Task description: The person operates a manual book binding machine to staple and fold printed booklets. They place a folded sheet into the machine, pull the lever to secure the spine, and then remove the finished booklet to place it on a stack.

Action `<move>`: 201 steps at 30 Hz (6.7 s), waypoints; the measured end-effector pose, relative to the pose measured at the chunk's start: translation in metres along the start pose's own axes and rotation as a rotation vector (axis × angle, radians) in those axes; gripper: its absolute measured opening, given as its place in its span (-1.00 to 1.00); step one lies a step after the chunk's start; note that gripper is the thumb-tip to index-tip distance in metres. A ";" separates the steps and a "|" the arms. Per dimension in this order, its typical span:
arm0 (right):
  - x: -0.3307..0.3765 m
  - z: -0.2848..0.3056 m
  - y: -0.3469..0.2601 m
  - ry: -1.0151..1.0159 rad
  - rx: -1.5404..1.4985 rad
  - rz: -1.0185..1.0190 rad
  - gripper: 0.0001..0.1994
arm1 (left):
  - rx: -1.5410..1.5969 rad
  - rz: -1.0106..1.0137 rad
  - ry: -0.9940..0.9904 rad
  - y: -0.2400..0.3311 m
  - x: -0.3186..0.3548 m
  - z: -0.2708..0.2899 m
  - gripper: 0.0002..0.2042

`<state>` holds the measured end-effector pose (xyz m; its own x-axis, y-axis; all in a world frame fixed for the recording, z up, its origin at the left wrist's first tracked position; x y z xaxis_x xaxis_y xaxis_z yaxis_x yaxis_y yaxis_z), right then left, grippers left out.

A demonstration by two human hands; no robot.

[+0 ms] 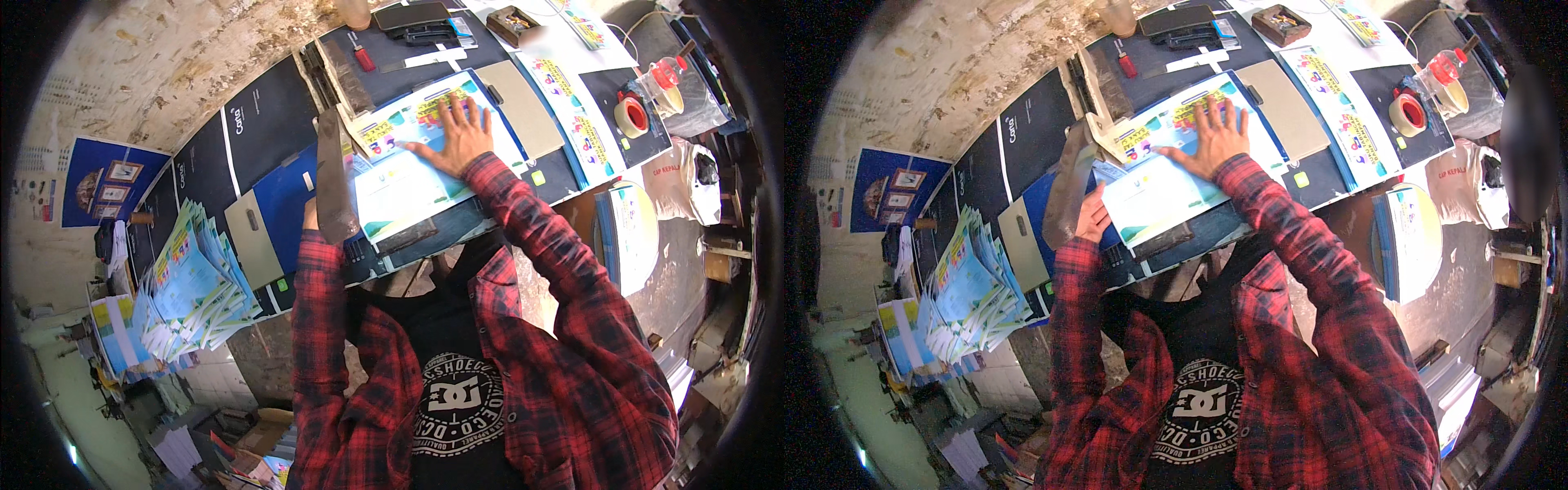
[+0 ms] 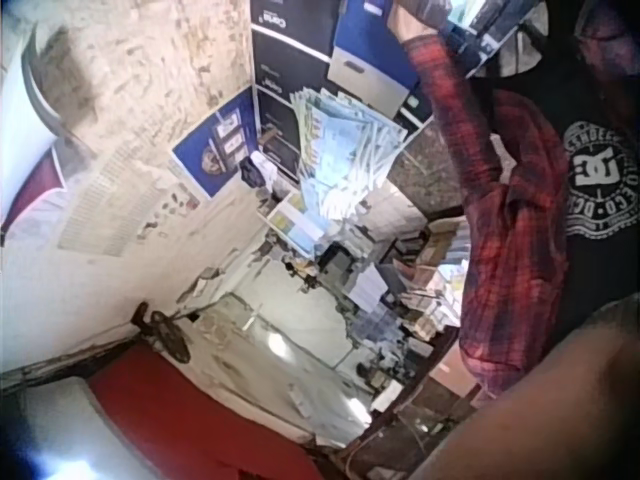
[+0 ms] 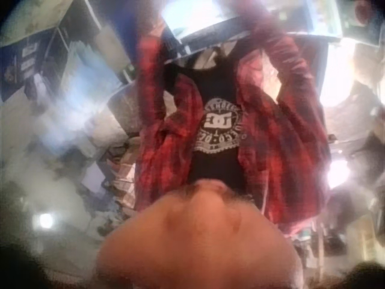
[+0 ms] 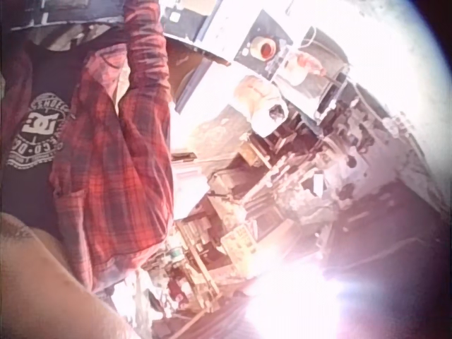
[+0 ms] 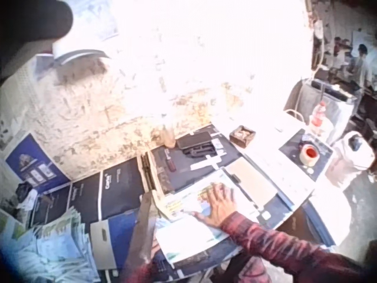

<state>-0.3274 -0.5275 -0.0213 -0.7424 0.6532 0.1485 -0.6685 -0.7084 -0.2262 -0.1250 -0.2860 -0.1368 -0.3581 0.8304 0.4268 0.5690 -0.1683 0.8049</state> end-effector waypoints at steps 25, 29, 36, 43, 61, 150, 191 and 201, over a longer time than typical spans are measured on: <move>-0.001 0.005 -0.033 0.023 -0.005 0.100 0.13 | -0.498 0.010 0.093 0.026 0.027 0.001 -0.46; -0.004 0.011 -0.008 0.022 0.011 0.071 0.12 | 0.057 0.061 0.073 0.008 0.011 -0.022 -0.53; -0.003 0.013 -0.028 0.051 0.052 0.133 0.03 | -0.037 0.032 0.114 -0.013 -0.007 0.010 -0.52; -0.001 -0.009 -0.065 0.167 0.010 0.252 -0.06 | 0.112 0.041 0.133 0.027 0.024 -0.065 -0.72; -0.005 0.007 -0.004 0.131 0.061 0.292 -0.23 | -1.590 -0.431 0.465 0.035 0.093 -0.130 -0.40; 0.112 0.035 -0.160 0.087 0.029 0.493 0.00 | -1.698 -0.320 0.460 0.050 0.114 -0.089 -0.51; 0.058 -0.023 -0.079 -0.074 0.045 0.189 -0.22 | 0.033 -0.003 0.430 0.052 0.129 0.066 -0.67; 0.055 -0.019 -0.062 -0.077 0.049 0.153 -0.24 | -1.343 -0.545 0.954 0.108 0.147 0.004 -0.55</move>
<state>-0.3256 -0.4426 -0.0171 -0.8356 0.5156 0.1897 -0.5473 -0.8115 -0.2050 -0.1135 -0.1796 0.0111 -0.8413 0.4404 -0.3134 -0.5404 -0.6980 0.4699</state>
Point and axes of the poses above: each hand's wrist, its own x-axis away from the middle knuckle, its own z-axis out of the back of the hand, y = z × x, the point moved 6 cm from there along -x, towards the middle knuckle, and after that the axes turned 15 degrees about -y, right-handed, at the moved point
